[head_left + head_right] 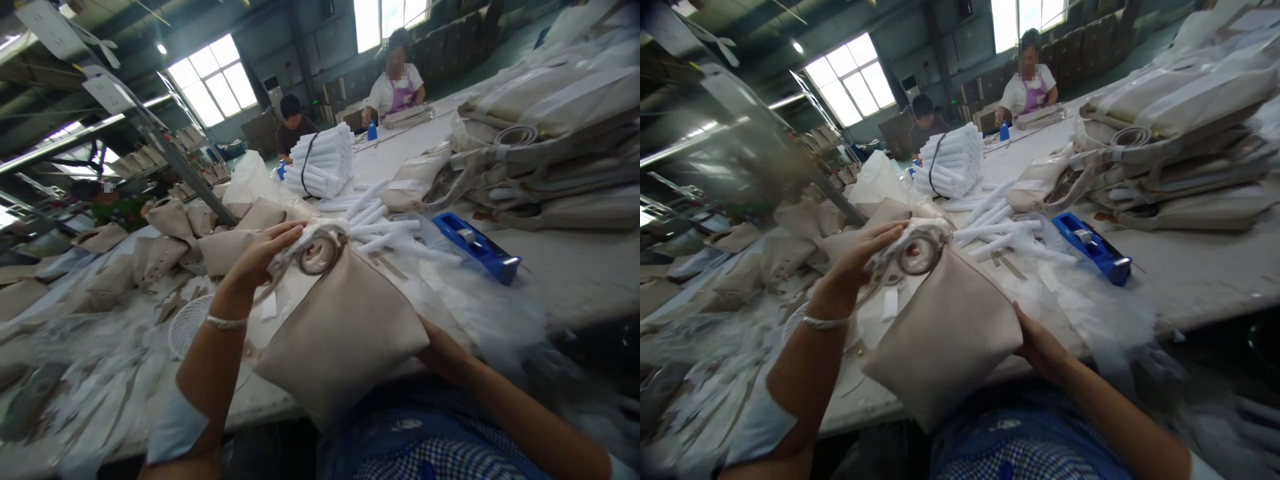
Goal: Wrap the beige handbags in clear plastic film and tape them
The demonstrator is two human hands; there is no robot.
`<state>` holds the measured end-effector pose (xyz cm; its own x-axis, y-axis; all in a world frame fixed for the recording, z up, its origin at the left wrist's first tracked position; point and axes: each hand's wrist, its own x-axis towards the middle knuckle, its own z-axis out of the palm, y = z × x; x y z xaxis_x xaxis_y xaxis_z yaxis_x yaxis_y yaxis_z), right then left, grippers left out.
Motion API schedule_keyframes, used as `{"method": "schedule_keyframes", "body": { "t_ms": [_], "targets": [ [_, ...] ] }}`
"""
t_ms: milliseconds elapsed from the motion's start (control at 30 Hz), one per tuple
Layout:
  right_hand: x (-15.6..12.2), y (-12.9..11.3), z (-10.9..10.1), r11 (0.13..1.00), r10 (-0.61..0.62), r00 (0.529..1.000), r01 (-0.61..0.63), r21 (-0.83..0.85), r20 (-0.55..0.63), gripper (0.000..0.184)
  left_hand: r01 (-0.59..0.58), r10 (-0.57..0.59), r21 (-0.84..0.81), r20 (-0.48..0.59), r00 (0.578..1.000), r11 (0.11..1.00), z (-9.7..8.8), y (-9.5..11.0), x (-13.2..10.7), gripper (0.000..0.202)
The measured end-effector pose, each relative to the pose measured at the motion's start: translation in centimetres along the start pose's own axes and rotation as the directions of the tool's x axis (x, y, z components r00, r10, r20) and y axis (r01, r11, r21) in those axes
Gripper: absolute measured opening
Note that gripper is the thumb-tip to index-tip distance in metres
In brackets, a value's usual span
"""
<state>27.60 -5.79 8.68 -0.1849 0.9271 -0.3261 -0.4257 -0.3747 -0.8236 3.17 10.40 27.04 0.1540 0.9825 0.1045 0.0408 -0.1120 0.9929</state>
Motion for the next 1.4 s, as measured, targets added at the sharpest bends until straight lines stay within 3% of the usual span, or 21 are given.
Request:
{"method": "schedule_keyframes", "body": {
  "t_ms": [33,67,167,233,300,433,600,667,733,800,833,867,933,967,1033,1100,1167,1267,1400],
  "targets": [
    [-0.1,0.4,-0.6,1.0,0.004,1.0,-0.004,0.022,-0.001,0.051,0.03,-0.048,0.108,0.17,0.984,0.994,0.3,-1.0,1.6,0.044],
    [-0.1,0.8,-1.3,0.999,0.022,1.0,-0.023,0.033,0.001,0.051,-0.01,-0.038,0.198,0.235,0.971,0.98,0.3,-2.1,2.9,0.049],
    [0.1,1.3,-2.7,0.998,0.051,0.997,-0.049,0.038,-0.05,0.056,-0.086,-0.029,0.522,0.207,0.978,0.849,-0.4,-5.7,4.8,0.058],
    [0.4,1.5,-3.3,0.999,0.013,0.991,-0.008,0.039,-0.13,0.062,-0.102,-0.048,0.647,0.209,0.977,0.755,-1.0,-8.3,4.0,0.057],
    [1.1,1.7,-3.6,0.999,-0.034,0.984,0.037,0.017,-0.175,0.072,-0.1,-0.1,0.684,0.247,0.964,0.723,-1.5,-11.0,1.9,0.053],
    [2.9,2.0,-3.2,0.998,-0.059,0.985,0.059,-0.004,-0.163,0.082,-0.122,-0.151,0.728,0.298,0.943,0.674,-1.5,-14.8,-2.8,0.055],
    [1.2,2.4,-0.9,0.996,-0.089,0.992,0.092,0.023,-0.093,0.09,-0.213,-0.1,0.706,0.374,0.922,0.675,-1.6,-14.9,-6.2,0.053],
    [-0.8,2.9,-0.6,0.995,-0.062,0.996,0.057,-0.087,-0.061,0.091,-0.261,-0.073,0.669,0.428,0.901,0.696,-2.2,-14.1,-7.3,0.048],
    [-2.8,3.1,-1.0,0.95,-0.028,0.999,0.013,-0.312,-0.042,0.085,-0.28,-0.068,0.617,0.478,0.875,0.736,-2.9,-13.5,-8.3,0.042],
    [-4.3,2.7,-1.8,0.793,-0.125,0.991,0.065,-0.605,-0.057,0.064,-0.267,-0.065,0.576,0.491,0.869,0.773,-3.5,-13.0,-9.4,0.036],
    [-4.7,2.1,-2.1,0.661,-0.248,0.968,0.137,-0.737,-0.042,0.051,-0.258,-0.051,0.571,0.468,0.882,0.779,-3.6,-12.9,-9.9,0.034],
    [-4.9,1.4,-2.2,0.496,-0.398,0.917,0.228,-0.838,0.014,0.04,-0.254,-0.026,0.578,0.43,0.902,0.775,-3.5,-12.8,-10.4,0.034],
    [-4.4,-0.3,-1.8,0.116,-0.6,0.759,0.396,-0.911,0.253,0.034,-0.28,0.05,0.626,0.359,0.932,0.728,-2.8,-12.7,-11.8,0.035],
    [-3.8,-1.1,-1.3,-0.056,-0.599,0.696,0.456,-0.888,0.395,0.042,-0.309,0.083,0.661,0.35,0.933,0.684,-2.3,-12.8,-12.6,0.038],
    [-1.9,-2.3,-0.2,-0.287,-0.44,0.658,0.541,-0.79,0.611,0.069,-0.374,0.101,0.731,0.39,0.915,0.57,-1.1,-13.2,-14.5,0.063],
    [0.3,-2.7,0.8,-0.385,-0.254,0.665,0.596,-0.704,0.702,0.096,-0.413,0.072,0.802,0.426,0.902,0.432,0.0,-14.0,-16.3,0.097],
    [2.5,-2.6,1.3,-0.412,-0.145,0.669,0.629,-0.659,0.729,0.11,-0.415,0.055,0.858,0.419,0.906,0.303,0.4,-15.0,-17.2,0.114],
    [5.4,-2.3,1.5,-0.42,-0.129,0.685,0.617,-0.665,0.717,0.107,-0.376,0.07,0.903,0.37,0.926,0.209,0.1,-16.2,-16.4,0.109],
    [7.7,-2.0,1.5,-0.455,-0.196,0.698,0.558,-0.694,0.689,0.085,-0.356,0.086,0.907,0.345,0.935,0.224,-0.6,-17.1,-13.7,0.096]
  ]
}}
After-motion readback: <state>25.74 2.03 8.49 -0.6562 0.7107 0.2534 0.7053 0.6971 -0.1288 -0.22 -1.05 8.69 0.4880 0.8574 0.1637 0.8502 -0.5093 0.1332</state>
